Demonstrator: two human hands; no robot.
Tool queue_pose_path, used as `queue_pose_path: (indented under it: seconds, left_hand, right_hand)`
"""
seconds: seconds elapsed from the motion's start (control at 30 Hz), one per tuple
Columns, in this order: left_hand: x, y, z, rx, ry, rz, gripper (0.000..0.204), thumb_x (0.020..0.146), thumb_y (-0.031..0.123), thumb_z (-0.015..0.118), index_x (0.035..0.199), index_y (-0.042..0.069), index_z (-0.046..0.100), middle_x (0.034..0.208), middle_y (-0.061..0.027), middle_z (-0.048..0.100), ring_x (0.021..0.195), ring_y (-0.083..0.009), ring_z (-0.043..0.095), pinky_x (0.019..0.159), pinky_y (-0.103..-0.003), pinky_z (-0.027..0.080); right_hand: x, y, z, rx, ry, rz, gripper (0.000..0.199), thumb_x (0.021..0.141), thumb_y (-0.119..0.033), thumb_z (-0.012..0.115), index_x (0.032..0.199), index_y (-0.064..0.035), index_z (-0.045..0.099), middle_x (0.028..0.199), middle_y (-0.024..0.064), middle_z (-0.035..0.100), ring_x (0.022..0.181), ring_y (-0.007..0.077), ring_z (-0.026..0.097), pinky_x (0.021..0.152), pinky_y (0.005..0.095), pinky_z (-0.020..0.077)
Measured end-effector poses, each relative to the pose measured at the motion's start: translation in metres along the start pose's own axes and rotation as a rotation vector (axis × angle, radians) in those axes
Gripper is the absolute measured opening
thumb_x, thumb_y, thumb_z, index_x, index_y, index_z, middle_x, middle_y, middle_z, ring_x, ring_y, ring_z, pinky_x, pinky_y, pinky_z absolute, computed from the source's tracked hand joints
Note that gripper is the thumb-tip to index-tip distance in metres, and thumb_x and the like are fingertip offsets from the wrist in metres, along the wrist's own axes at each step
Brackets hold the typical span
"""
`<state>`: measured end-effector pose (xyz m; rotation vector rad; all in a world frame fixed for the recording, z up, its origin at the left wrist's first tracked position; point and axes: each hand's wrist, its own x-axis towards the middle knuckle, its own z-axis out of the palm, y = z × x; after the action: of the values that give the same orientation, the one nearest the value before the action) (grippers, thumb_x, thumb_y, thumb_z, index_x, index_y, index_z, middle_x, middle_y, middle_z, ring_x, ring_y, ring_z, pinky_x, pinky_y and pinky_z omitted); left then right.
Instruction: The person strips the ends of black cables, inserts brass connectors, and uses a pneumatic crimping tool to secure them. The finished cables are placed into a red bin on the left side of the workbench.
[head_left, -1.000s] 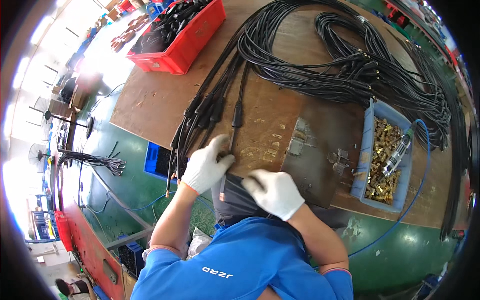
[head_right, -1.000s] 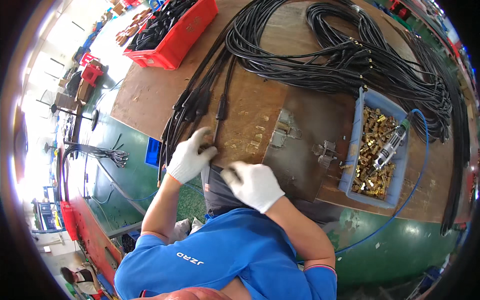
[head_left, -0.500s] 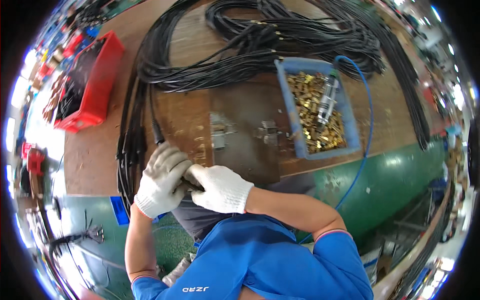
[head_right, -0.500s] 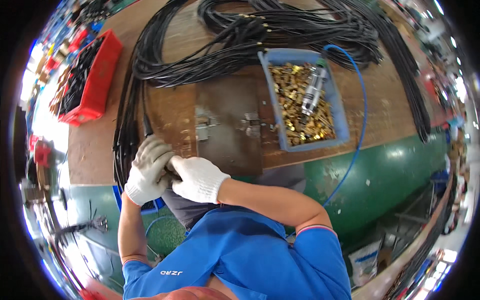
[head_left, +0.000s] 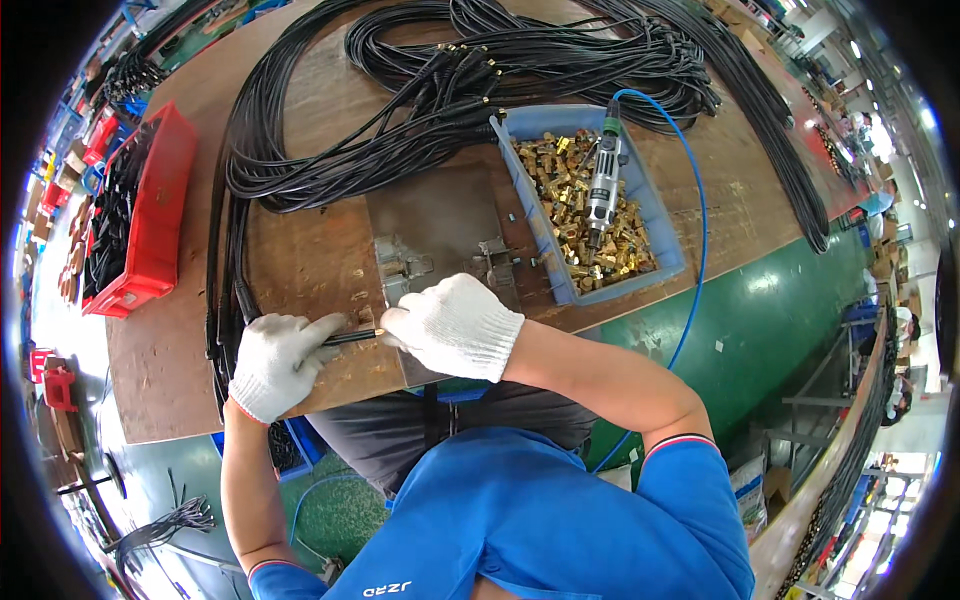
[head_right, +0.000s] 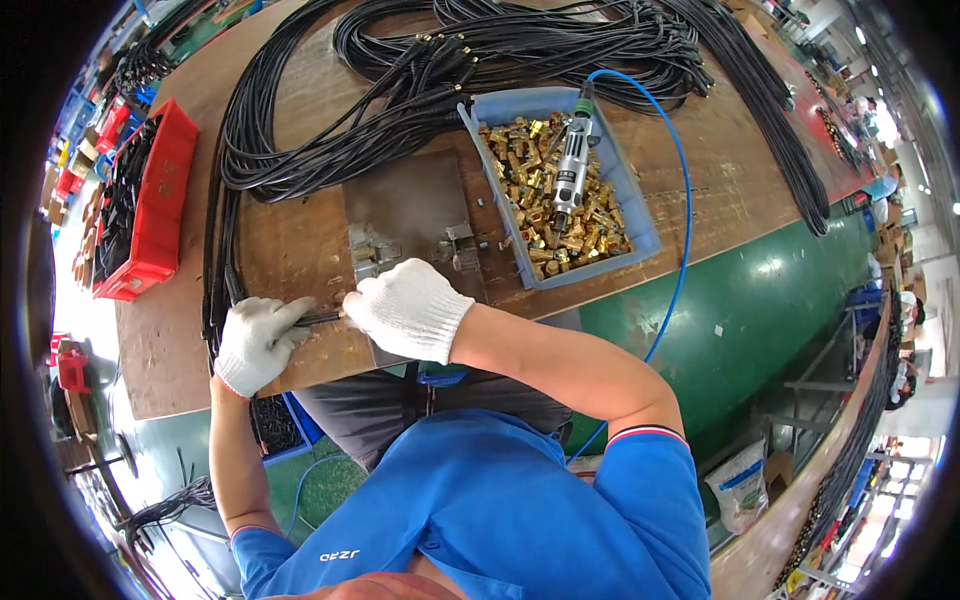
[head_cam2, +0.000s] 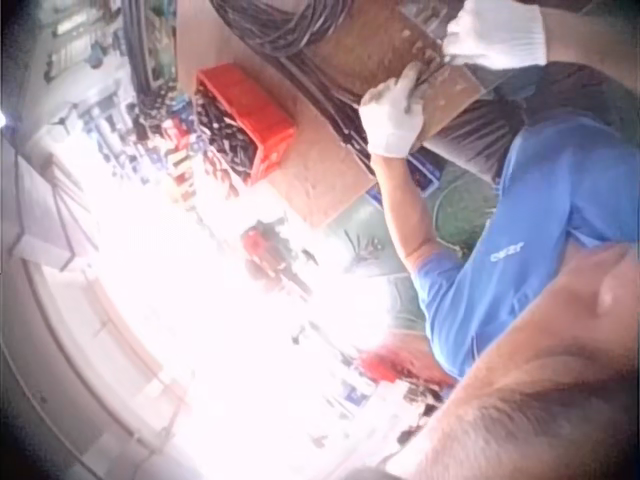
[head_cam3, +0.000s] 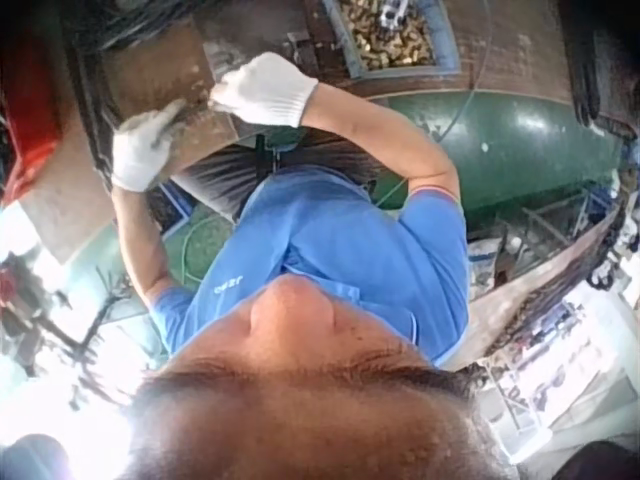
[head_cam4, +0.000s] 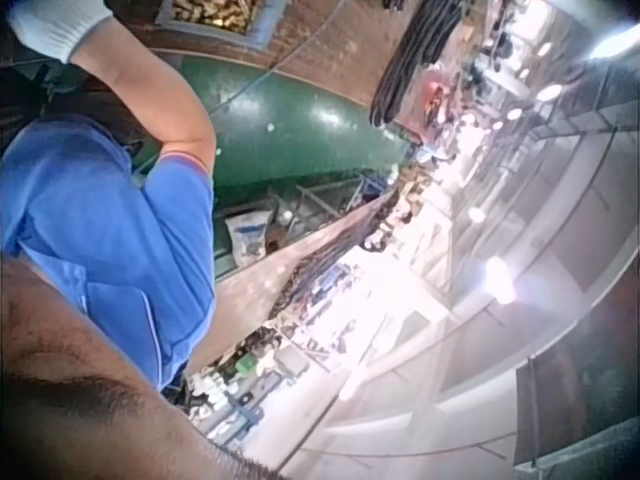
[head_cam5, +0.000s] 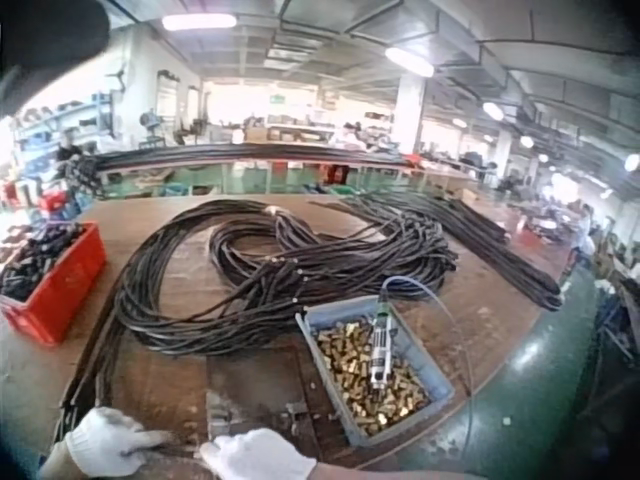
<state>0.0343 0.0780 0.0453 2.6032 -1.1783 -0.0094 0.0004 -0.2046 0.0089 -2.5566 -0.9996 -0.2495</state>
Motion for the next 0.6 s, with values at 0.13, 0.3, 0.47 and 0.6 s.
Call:
queue_pose_path:
  seconds: [0.13, 0.3, 0.47, 0.6]
  left_hand:
    - [0.014, 0.012, 0.002, -0.237, -0.047, -0.018, 0.029, 0.084, 0.015, 0.077, 0.113, 0.008, 0.077, 0.082, -0.0169, 0.071, 0.078, -0.0391, 0.071, 0.072, -0.048, 0.056]
    - [0.024, 0.012, 0.015, -0.33, -0.087, -0.018, 0.02, 0.09, 0.012, 0.074, 0.108, 0.003, 0.075, 0.09, -0.019, 0.072, 0.082, -0.0413, 0.07, 0.075, -0.049, 0.057]
    - [0.028, 0.015, 0.026, -0.39, -0.071, -0.073, 0.026, 0.092, 0.013, 0.074, 0.118, 0.007, 0.074, 0.094, -0.0178, 0.071, 0.083, -0.0404, 0.07, 0.074, -0.049, 0.056]
    - [0.038, 0.02, 0.034, -0.345, -0.018, -0.076, 0.035, 0.094, 0.015, 0.073, 0.129, 0.018, 0.075, 0.093, -0.0153, 0.07, 0.081, -0.0378, 0.07, 0.072, -0.047, 0.056]
  right_hand:
    - [0.01, 0.012, -0.005, 0.047, 0.003, -0.114, 0.016, 0.096, -0.031, 0.071, 0.093, -0.0149, 0.07, 0.079, 0.005, 0.07, 0.069, 0.026, 0.074, 0.061, 0.0408, 0.0577]
    - [0.015, 0.056, -0.055, -0.06, -0.258, -0.034, 0.02, 0.098, -0.034, 0.066, 0.097, -0.0172, 0.076, 0.09, 0.0053, 0.075, 0.083, 0.0288, 0.075, 0.073, 0.0426, 0.0601]
    - [-0.006, 0.176, -0.134, -0.451, -0.172, 0.713, 0.031, 0.098, -0.039, 0.066, 0.117, -0.0167, 0.075, 0.119, 0.0089, 0.077, 0.119, 0.0344, 0.067, 0.104, 0.0484, 0.0519]
    - [-0.004, 0.204, -0.125, -0.744, -0.591, 0.743, 0.036, 0.098, -0.033, 0.061, 0.127, -0.0164, 0.073, 0.123, 0.0098, 0.078, 0.126, 0.032, 0.065, 0.109, 0.0517, 0.0441]
